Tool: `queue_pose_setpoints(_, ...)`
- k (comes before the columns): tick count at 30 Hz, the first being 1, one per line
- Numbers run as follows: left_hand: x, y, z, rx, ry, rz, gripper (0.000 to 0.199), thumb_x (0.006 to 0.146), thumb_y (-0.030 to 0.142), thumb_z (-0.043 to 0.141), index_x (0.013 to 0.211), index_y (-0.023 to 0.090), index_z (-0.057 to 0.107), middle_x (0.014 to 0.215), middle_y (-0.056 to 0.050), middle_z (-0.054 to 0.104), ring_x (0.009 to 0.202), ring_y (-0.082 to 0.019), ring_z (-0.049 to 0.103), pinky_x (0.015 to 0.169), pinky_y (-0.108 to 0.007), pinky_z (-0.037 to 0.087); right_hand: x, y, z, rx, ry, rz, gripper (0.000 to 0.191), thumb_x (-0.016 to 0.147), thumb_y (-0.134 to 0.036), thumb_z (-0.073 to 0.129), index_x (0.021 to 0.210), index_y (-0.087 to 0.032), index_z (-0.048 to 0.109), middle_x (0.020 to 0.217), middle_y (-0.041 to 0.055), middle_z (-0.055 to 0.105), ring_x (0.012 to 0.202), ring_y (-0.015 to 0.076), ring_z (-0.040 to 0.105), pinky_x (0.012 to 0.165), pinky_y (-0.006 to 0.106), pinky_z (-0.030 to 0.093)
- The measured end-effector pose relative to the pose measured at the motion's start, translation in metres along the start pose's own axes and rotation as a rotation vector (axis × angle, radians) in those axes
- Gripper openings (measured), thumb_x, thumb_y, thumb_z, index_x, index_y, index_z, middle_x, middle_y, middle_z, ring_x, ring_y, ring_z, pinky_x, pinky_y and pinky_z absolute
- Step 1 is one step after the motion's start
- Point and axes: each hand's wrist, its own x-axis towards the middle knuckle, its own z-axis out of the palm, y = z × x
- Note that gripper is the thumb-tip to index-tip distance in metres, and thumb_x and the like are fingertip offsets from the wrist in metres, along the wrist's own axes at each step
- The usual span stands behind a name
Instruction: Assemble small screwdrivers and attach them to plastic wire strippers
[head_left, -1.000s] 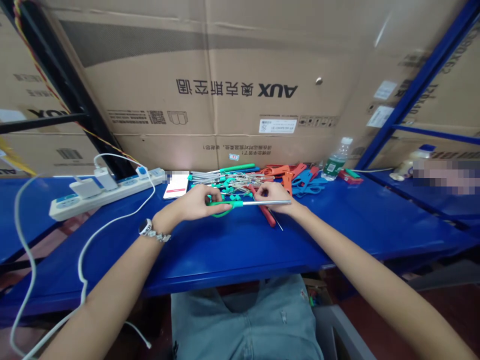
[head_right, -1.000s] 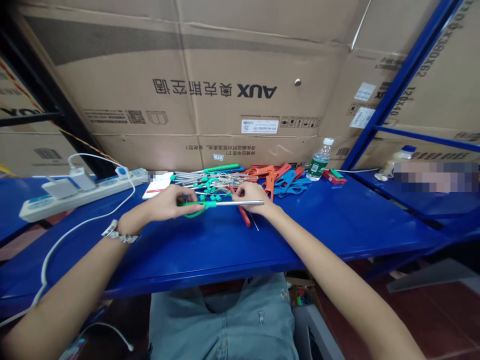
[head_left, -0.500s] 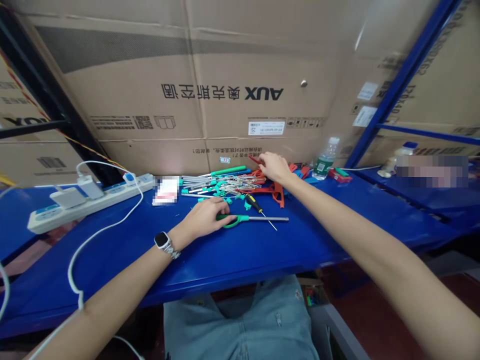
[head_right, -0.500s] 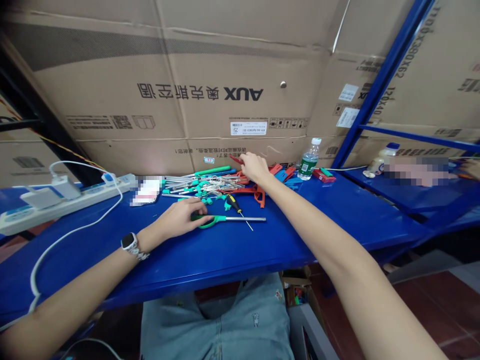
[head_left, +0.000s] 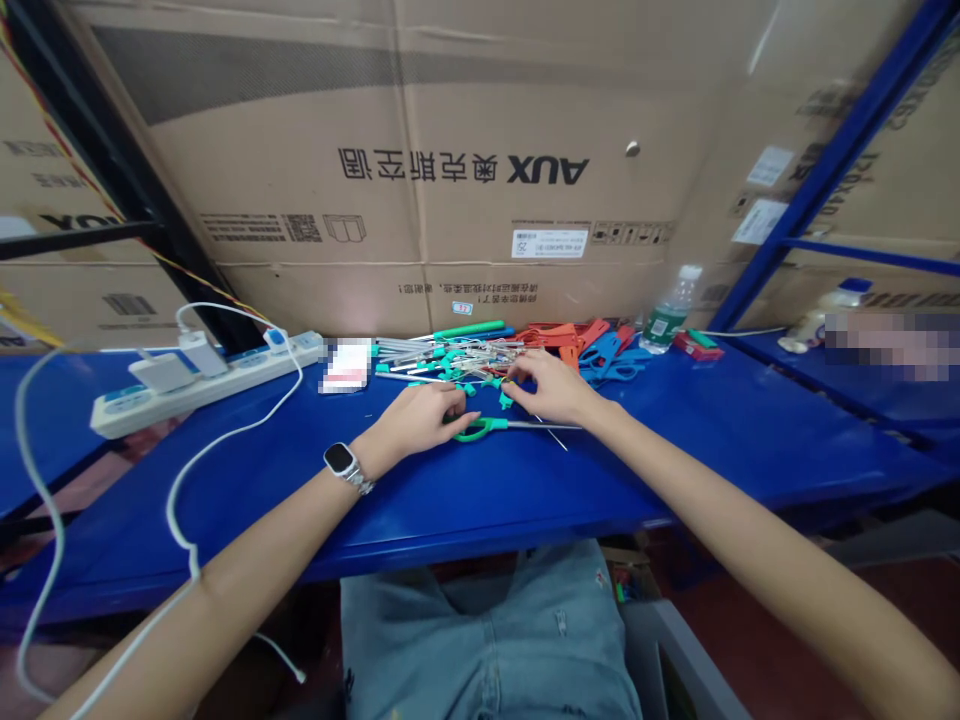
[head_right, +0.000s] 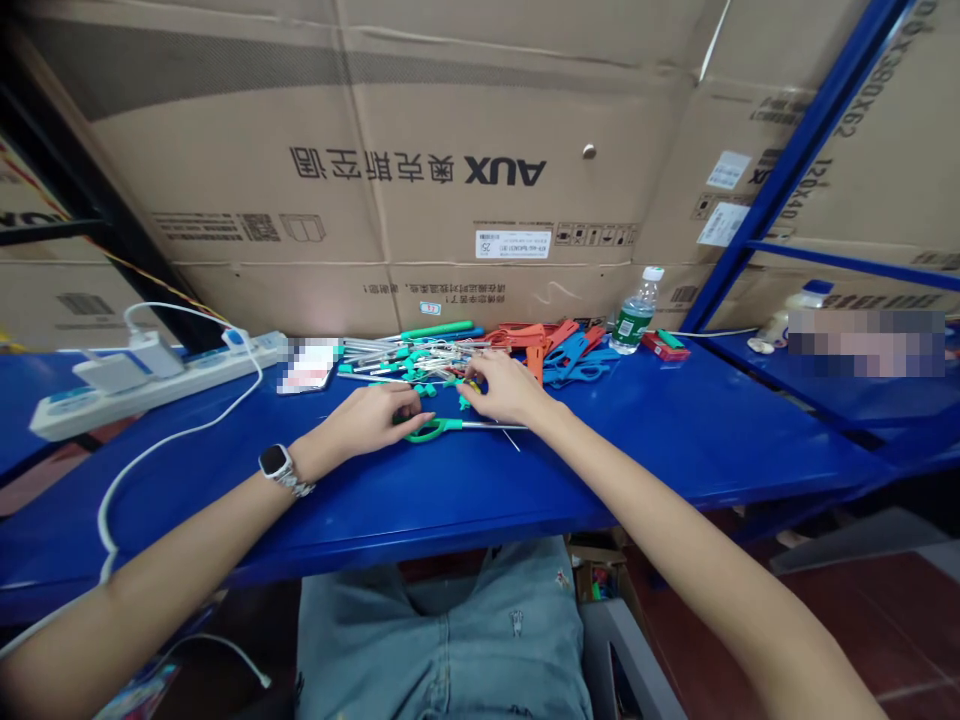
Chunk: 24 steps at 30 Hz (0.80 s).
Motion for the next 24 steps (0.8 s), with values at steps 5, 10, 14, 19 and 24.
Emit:
queue_pose_setpoints(5,-0.001,-0.005,-0.004,0.030,-0.019,-0.004,0.042,0.103,0.048,0.047,0.077,0.020,0.063,0.075,-0.007,0.066,0.066,-0.019,0.058,0.060,-0.031,0.035,-0.016,-0.016,0.003,0.035,-0.175,-0.141,0.027,0.091,-0.048,0.074,0.093,-0.021,0.072,0.098,0.0075,0.074,0.101,0.0278,0.063,0.092,0.044,0.043)
queue_pose_setpoints(10,-0.002,-0.006,-0.006,-0.046,-0.043,0.001,0.044,0.107,0.047,0.039,0.084,0.019,0.064,0.081,-0.008,0.066,0.074,-0.021,0.061,0.066,-0.033,0.041,-0.009,-0.019,0.008,0.074,-0.255,-0.178,0.016,0.091,-0.035,0.075,0.087,-0.020,0.072,0.090,0.0056,0.073,0.089,0.0228,0.065,0.085,0.038,0.043)
queue_pose_setpoints(14,-0.001,-0.003,-0.010,-0.135,-0.031,0.154,0.043,0.095,0.061,0.061,0.098,0.018,0.066,0.094,-0.008,0.067,0.088,-0.025,0.063,0.078,-0.036,0.047,-0.004,-0.023,-0.005,0.174,-0.287,-0.119,0.017,0.093,-0.035,0.072,0.087,-0.019,0.072,0.082,0.0039,0.073,0.074,0.0189,0.064,0.071,0.032,0.043)
queue_pose_setpoints(19,0.000,0.004,-0.022,-0.161,0.076,0.142,0.029,0.098,0.047,0.057,0.090,0.020,0.057,0.088,-0.006,0.061,0.080,-0.022,0.057,0.072,-0.036,0.044,0.000,-0.046,-0.048,-0.095,-0.161,-0.158,0.018,0.091,-0.038,0.074,0.085,-0.021,0.073,0.088,0.0075,0.072,0.094,0.0283,0.065,0.096,0.048,0.041)
queue_pose_setpoints(24,0.000,-0.002,-0.021,-0.435,0.276,-0.068,0.026,0.101,0.047,0.048,0.091,0.023,0.043,0.077,-0.001,0.053,0.065,-0.017,0.046,0.063,-0.034,0.037,-0.010,-0.070,-0.049,-0.153,0.327,-0.053,0.038,0.096,-0.034,0.063,0.133,-0.025,0.065,0.141,0.0178,0.053,0.143,0.0480,0.035,0.109,0.065,0.033)
